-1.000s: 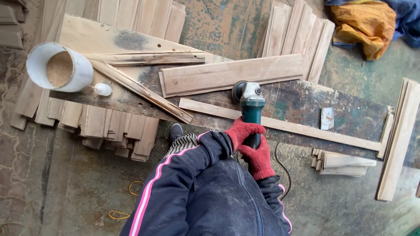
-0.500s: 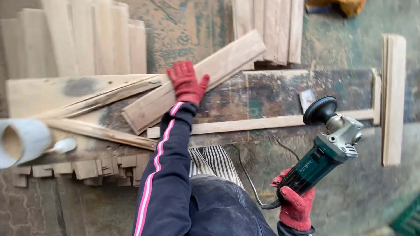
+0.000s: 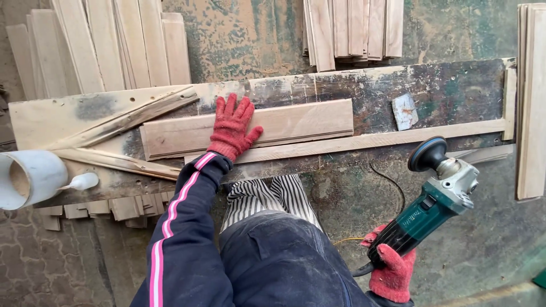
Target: Sanding wooden planks using an angle grinder with a sanding disc attachment.
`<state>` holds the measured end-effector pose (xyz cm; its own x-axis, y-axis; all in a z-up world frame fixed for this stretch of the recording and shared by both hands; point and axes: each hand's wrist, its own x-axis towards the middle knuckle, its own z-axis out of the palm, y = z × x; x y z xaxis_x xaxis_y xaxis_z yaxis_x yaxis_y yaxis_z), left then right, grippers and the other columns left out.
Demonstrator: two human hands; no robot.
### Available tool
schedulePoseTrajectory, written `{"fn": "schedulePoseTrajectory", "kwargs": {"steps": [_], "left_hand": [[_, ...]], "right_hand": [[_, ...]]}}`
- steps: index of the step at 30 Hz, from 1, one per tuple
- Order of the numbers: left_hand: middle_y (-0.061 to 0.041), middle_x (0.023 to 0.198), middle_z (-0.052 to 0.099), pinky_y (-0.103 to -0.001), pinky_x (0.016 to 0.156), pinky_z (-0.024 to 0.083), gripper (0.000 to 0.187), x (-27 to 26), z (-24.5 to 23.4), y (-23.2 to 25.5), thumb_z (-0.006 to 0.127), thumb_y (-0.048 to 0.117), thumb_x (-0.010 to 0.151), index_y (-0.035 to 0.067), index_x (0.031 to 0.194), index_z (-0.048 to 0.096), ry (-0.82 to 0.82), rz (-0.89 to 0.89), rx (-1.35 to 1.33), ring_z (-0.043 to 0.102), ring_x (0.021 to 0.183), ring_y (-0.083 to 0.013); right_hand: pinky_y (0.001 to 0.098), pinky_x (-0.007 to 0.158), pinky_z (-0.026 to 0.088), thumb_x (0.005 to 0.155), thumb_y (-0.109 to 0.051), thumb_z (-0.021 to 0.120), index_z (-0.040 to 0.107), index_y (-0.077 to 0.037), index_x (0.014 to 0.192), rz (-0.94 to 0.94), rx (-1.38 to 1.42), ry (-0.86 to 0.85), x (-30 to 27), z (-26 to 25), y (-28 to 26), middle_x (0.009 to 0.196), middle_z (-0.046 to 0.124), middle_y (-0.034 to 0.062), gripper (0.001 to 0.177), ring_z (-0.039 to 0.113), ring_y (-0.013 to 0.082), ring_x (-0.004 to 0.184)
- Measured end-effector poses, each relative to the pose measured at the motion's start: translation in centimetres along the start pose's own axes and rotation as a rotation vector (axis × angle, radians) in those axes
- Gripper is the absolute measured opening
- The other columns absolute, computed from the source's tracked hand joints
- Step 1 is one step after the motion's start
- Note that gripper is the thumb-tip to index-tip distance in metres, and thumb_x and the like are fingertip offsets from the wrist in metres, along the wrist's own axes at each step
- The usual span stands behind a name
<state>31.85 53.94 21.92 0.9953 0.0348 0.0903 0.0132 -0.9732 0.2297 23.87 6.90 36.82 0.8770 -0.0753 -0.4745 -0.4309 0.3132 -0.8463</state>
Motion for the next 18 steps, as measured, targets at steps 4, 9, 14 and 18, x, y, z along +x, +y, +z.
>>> {"fn": "schedulePoseTrajectory", "kwargs": {"steps": [4,9,14,18], "left_hand": [[-0.014,0.154,0.05,-0.062,0.123,0.009,0.077,-0.4,1.0,0.0,0.055,0.059,0.09,0.003,0.142,0.058,0.047,-0.042,-0.015,0.029,0.149,-0.044],[-0.017,0.157,0.042,-0.059,0.125,0.006,0.079,0.4,1.8,-0.5,0.055,0.059,0.086,0.004,0.143,0.052,0.066,-0.019,-0.024,0.025,0.151,-0.0393],[-0.02,0.168,0.016,-0.054,0.13,-0.003,0.093,0.2,1.5,3.6,0.068,0.045,0.083,0.003,0.157,0.032,0.228,-0.157,-0.068,0.007,0.158,-0.0367],[-0.02,0.155,0.043,-0.043,0.12,0.034,0.102,-2.2,-7.0,15.6,0.079,0.063,0.06,0.003,0.138,0.051,-0.107,-0.379,-1.093,0.04,0.146,-0.0348]], "right_hand": [[0.0395,0.071,0.059,0.071,-0.007,0.067,0.051,-0.002,0.141,0.026,0.012,-0.078,-0.2,-2.1,0.5,0.109,0.064,0.0152,0.072,0.068,0.0293,0.083],[0.0365,0.069,0.064,0.07,-0.011,0.073,0.05,-0.004,0.142,-0.081,-0.039,-0.145,0.3,-2.6,0.6,0.102,0.067,0.0116,0.076,0.072,0.025,0.08],[0.0375,0.068,0.062,0.072,-0.002,0.069,0.05,0.001,0.134,-0.047,-0.185,-0.191,1.5,-1.3,1.0,0.101,0.064,0.0166,0.065,0.069,0.0282,0.078],[0.0403,0.067,0.056,0.071,0.0,0.066,0.046,0.0,0.135,0.103,-0.244,-0.303,1.9,5.1,0.3,0.105,0.061,0.0186,0.067,0.064,0.0302,0.08]]}}
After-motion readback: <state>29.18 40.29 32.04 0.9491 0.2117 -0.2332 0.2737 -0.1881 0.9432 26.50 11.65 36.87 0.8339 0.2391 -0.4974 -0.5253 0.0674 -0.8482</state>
